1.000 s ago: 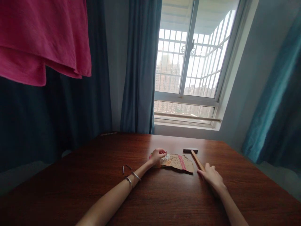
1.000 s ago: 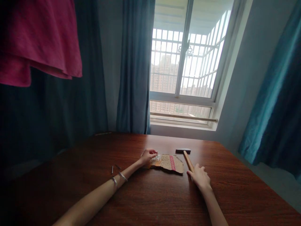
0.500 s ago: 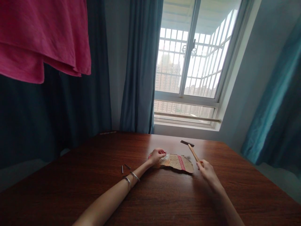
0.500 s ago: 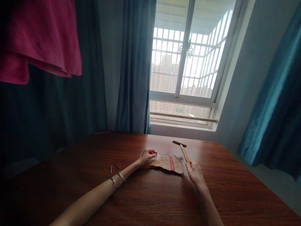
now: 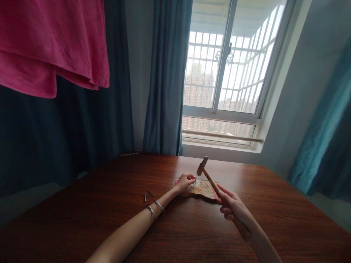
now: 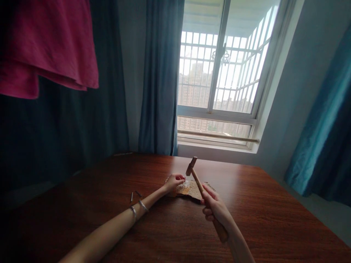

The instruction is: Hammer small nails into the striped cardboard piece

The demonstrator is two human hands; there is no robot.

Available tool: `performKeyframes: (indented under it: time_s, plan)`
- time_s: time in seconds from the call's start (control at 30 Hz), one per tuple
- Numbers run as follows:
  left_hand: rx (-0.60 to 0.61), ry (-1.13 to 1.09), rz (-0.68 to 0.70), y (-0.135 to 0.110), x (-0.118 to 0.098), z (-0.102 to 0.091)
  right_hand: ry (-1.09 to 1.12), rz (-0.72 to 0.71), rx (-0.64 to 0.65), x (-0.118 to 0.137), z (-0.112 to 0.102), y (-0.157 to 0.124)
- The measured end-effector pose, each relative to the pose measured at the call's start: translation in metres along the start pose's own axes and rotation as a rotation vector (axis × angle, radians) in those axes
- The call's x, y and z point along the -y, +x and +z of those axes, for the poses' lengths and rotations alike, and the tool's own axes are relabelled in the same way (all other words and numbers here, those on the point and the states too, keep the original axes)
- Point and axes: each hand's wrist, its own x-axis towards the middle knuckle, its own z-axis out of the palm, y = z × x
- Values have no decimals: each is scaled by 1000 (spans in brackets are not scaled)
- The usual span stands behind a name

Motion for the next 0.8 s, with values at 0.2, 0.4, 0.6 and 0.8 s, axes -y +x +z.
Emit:
performKeyframes:
  time_s: [0.2, 0.4, 0.6, 0.8]
  plan:
    - [13, -13, 0, -2, -5, -1, -38, -19, -26, -1, 7, -1]
    - [11, 16, 4, -2, -4, -1, -113, -14, -46, 3, 7, -5]
    - [15, 31, -8, -2, -3, -1, -164, -39, -37, 2, 8, -8]
    - [21, 26, 7, 0, 0, 1, -209, -86, -45, 2, 13, -8]
